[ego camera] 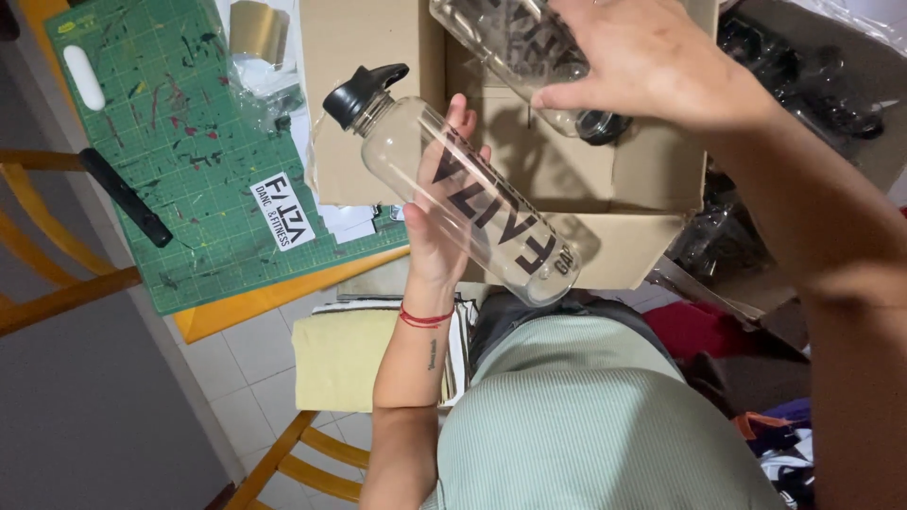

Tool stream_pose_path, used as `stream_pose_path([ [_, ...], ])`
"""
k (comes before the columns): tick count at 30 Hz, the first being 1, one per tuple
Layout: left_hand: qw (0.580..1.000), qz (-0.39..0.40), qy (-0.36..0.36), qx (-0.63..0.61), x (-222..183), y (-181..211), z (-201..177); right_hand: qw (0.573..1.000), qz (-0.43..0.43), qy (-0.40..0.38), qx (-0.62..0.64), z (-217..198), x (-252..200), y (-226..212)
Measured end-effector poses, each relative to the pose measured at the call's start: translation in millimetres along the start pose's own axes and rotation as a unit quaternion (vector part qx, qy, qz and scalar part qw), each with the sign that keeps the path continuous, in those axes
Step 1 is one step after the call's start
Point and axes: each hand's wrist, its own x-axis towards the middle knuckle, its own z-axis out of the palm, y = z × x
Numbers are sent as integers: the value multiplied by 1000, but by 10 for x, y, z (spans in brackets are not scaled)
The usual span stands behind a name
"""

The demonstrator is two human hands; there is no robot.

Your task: Unpacking plastic water bottles from a large cardboard box and placing them into a smaller box.

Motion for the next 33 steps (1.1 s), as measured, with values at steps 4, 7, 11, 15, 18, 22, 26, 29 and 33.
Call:
stream_pose_path([
  [4, 1000, -11, 5, 11, 8, 31, 54, 995, 58, -81, 9, -131, -70, -141],
  [7, 1000, 23, -22, 2, 1, -49, -20, 993, 73, -91, 24, -221, -83, -264],
  [11, 998, 37, 0, -52, 6, -172, -114, 984, 89, -144, 62, -418, -63, -518],
  [15, 981, 64, -76, -164, -14, -135, -93, 956, 101, -241, 136, -461, -52, -696],
  [18, 972, 61, -124, -191, -58, -74, -224, 928, 113, -260, 241, -522, 42, -720],
  [22, 925, 49, -225, -301, -133, -42, -461, 933, 145, -103, 312, 92, 383, -53],
  [26, 928, 49, -202, -309, -410, 253, -349, 993, 80, -61, 57, 1573, 944, 886],
  [29, 946, 74, -179, -260, -505, 337, -468, 939, 174, -250, -159, 1988, 1023, 915],
  [33, 760, -164, -344, -527, -432, 189, -946, 921, 212, -247, -214, 2634, 1137, 1143],
])
